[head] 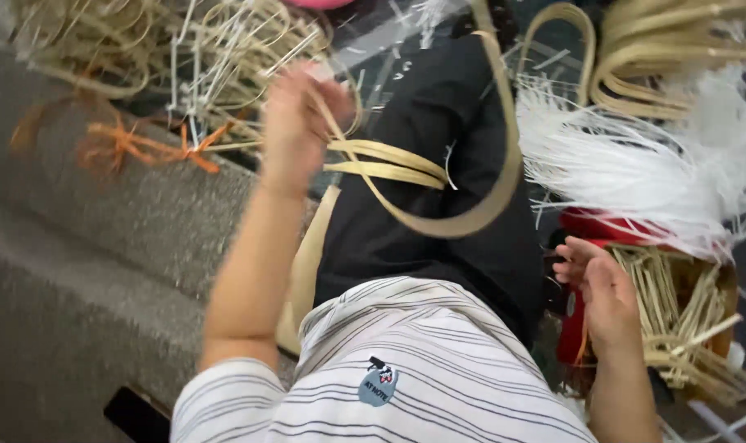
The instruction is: The person constructs a frame by binding curved bamboo strips together with white plastic ties, tightening them by hand and trimming the excess with shears.
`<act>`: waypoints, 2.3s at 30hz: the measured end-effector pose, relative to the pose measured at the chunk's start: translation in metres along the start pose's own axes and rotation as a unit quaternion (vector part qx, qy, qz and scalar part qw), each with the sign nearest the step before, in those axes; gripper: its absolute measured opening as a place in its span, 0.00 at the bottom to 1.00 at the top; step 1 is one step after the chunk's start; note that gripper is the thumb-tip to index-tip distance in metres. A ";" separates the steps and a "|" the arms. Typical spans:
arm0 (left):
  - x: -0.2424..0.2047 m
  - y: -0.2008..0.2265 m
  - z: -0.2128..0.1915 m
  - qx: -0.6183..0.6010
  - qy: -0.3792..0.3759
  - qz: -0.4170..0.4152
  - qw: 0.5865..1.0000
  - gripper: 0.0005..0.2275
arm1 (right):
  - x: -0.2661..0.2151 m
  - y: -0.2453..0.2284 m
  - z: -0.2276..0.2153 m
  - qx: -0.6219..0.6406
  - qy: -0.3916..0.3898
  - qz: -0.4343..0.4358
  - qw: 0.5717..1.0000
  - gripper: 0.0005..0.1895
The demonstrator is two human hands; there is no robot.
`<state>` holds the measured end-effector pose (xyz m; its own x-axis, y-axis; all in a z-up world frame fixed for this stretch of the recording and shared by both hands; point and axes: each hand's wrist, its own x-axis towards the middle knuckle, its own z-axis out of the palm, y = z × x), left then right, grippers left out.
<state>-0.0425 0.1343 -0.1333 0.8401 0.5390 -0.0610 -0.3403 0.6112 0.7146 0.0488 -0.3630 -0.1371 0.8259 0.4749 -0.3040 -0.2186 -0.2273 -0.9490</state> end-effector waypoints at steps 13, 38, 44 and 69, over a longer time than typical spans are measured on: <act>0.008 -0.066 -0.049 0.680 -0.088 0.162 0.710 0.12 | 0.020 0.025 0.020 -0.008 -0.078 0.177 0.981 0.19; -0.105 0.036 0.039 0.195 0.046 0.044 0.979 0.08 | 0.010 -0.061 0.178 -0.368 -0.337 -0.238 0.833 0.29; -0.066 0.063 -0.027 0.699 -0.098 0.145 0.694 0.08 | 0.006 -0.030 0.203 -0.459 -0.280 -0.309 0.785 0.16; -0.036 0.037 0.101 0.756 -0.151 0.096 0.630 0.09 | 0.011 0.209 -0.197 -0.603 0.210 0.169 0.751 0.13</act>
<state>-0.0424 0.0789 -0.0342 0.9647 0.2435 0.1003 0.1504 -0.8220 0.5492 0.1143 -0.5728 -0.3224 0.9756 -0.0349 -0.2166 -0.0313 -0.9993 0.0200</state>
